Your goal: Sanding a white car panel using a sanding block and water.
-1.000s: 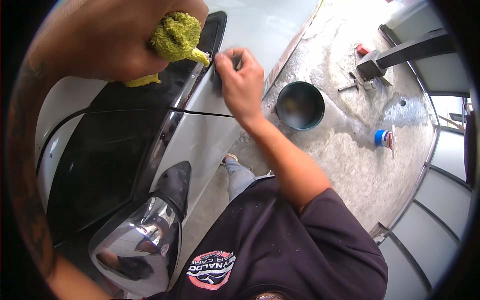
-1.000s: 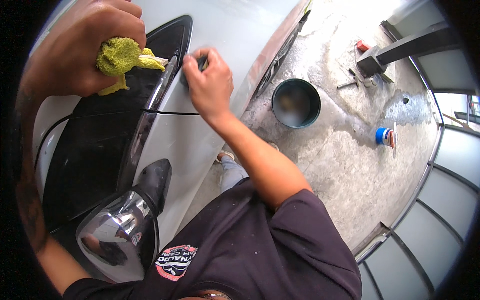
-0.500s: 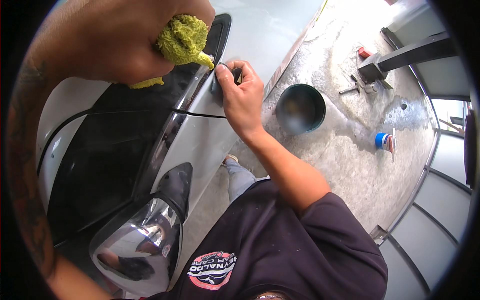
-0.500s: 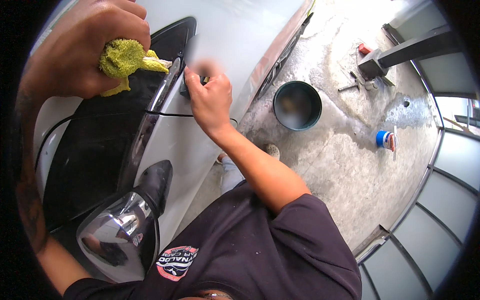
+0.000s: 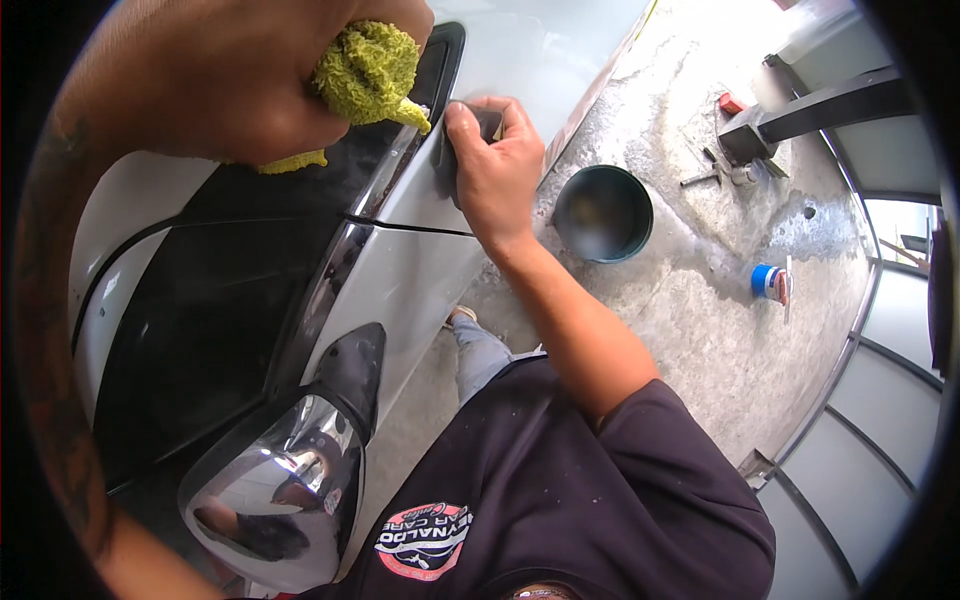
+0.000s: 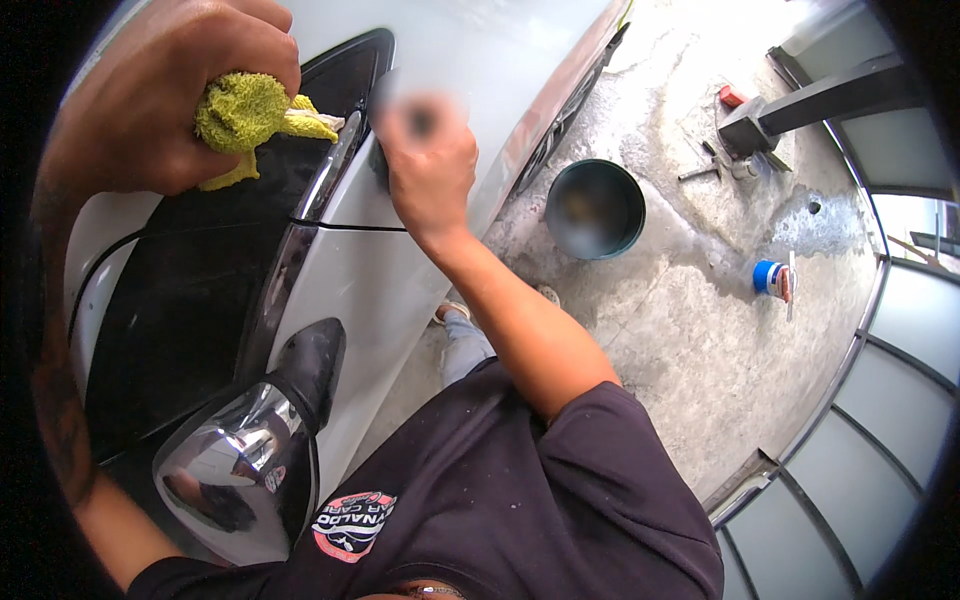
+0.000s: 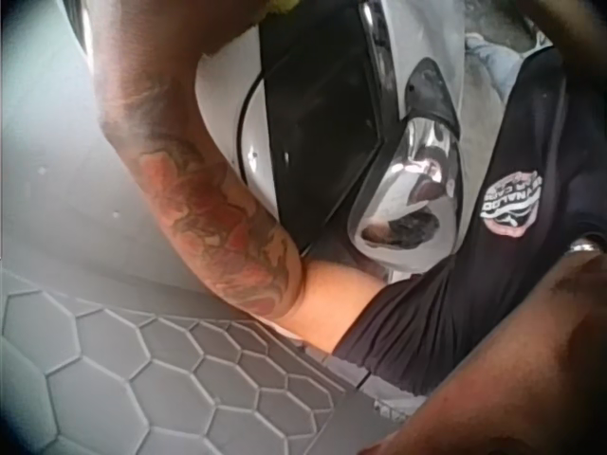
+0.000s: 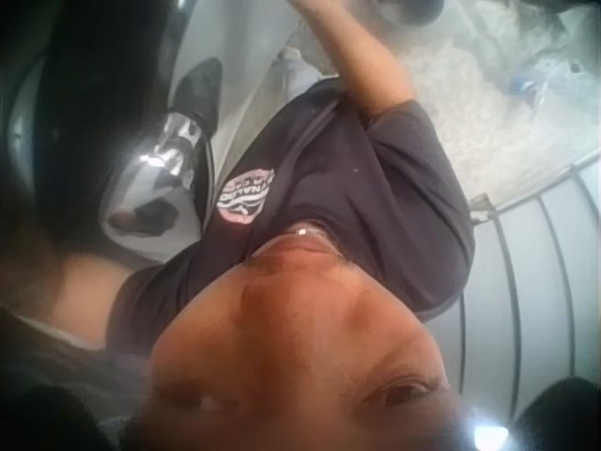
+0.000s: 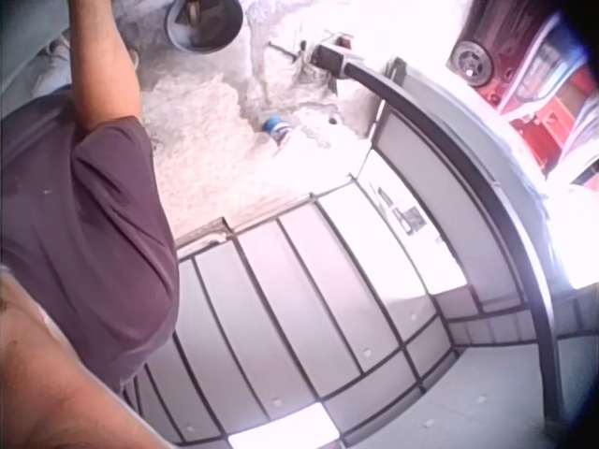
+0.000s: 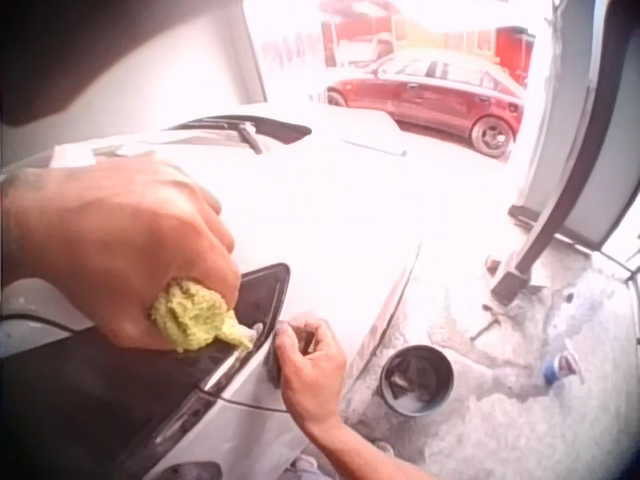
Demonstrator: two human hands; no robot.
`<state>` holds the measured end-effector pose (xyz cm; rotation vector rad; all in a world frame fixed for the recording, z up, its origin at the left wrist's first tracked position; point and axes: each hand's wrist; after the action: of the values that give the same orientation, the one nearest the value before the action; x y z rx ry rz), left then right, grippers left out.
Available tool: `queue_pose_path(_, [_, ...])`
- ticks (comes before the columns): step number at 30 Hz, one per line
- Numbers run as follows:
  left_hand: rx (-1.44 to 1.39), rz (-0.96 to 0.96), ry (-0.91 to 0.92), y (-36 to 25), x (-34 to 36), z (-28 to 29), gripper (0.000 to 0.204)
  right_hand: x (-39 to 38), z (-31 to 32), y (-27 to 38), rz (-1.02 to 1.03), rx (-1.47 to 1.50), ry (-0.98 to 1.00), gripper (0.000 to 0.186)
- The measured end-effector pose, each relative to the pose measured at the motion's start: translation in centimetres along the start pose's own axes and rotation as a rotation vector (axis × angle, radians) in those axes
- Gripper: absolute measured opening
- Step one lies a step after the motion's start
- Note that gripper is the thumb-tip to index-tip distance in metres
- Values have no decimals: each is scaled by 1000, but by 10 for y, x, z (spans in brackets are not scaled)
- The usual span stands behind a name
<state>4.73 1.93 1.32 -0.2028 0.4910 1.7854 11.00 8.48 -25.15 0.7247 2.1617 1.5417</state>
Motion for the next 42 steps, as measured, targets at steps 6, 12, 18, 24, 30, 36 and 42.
queue_pose_path(6, [-98,-31,-2,7,-1,2,10,-16,-1,-9,-2,-69,39,22])
queue_pose_path(12, [24,-32,29,-3,0,4,12,-3,-2,-8,59,-54,7,23])
queue_pose_path(18, [-14,-17,56,5,1,0,12,18,-7,0,59,46,9,23])
queue_pose_path(24, [-41,-16,11,2,2,0,12,19,-1,-9,160,-70,11,26])
queue_pose_path(30, [-14,3,43,3,0,-1,14,34,4,1,160,-48,89,27])
queue_pose_path(36, [-42,-4,47,4,3,-3,14,58,4,13,194,-36,106,30])
queue_pose_path(42, [3,-35,33,2,3,1,14,53,11,1,260,-143,149,30])
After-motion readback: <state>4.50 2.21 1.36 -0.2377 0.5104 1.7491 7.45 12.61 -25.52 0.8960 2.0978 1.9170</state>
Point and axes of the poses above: each hand's wrist, its own x-axis towards the middle knuckle, its own z-axis out of the back of the hand, y = z × x, and after that the axes turned 8 degrees about x, right-handed
